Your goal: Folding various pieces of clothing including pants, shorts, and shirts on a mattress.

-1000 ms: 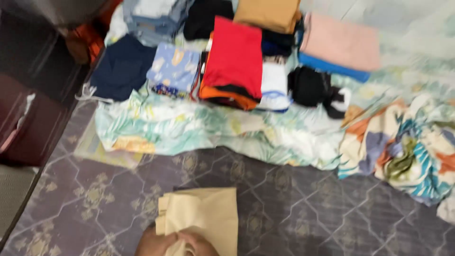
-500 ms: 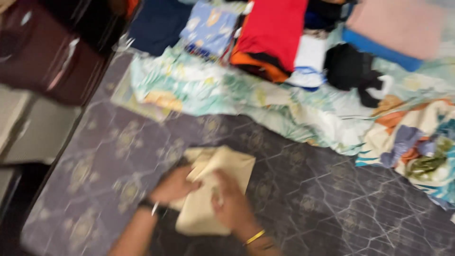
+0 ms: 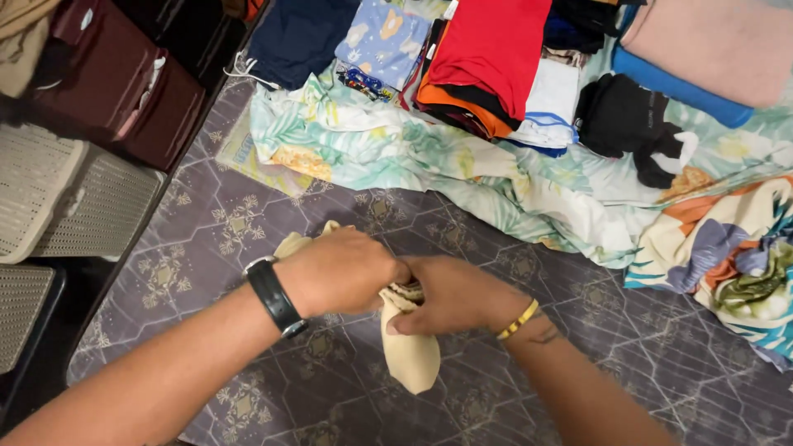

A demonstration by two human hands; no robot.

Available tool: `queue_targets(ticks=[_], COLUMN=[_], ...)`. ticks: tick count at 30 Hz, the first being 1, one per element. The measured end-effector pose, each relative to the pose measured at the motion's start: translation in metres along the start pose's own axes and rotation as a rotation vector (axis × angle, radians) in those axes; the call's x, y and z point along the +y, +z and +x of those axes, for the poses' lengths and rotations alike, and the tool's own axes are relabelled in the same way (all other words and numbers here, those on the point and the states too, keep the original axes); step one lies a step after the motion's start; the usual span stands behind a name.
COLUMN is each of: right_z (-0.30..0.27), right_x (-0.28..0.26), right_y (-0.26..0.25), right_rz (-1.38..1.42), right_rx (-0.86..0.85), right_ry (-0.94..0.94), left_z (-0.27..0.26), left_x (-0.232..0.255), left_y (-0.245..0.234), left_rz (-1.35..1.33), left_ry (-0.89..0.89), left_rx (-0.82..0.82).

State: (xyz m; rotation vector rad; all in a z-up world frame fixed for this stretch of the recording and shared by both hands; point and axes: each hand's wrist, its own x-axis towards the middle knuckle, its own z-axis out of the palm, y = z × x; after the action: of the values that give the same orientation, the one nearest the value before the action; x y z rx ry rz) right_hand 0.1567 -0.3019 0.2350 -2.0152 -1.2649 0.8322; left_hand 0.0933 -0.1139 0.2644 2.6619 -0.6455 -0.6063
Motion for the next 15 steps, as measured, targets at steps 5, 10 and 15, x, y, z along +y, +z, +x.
queue_targets(ticks=[5, 10, 15], right_z=[-0.014, -0.013, -0.024], right_x=[0.029, 0.026, 0.065], right_y=[0.035, 0.044, 0.055], right_rz=[0.374, 0.231, 0.066], right_rx=[-0.057, -0.136, 0.028], right_ry=[0.178, 0.507, 0.418], left_z=[0.015, 0.042, 0.046], left_x=[-0.006, -0.010, -0.023], left_y=[0.015, 0.039, 0.026], left_rz=[-0.070, -0.080, -0.023], left_ry=[0.006, -0.058, -0.093], left_rx=[-0.033, -0.101, -0.115])
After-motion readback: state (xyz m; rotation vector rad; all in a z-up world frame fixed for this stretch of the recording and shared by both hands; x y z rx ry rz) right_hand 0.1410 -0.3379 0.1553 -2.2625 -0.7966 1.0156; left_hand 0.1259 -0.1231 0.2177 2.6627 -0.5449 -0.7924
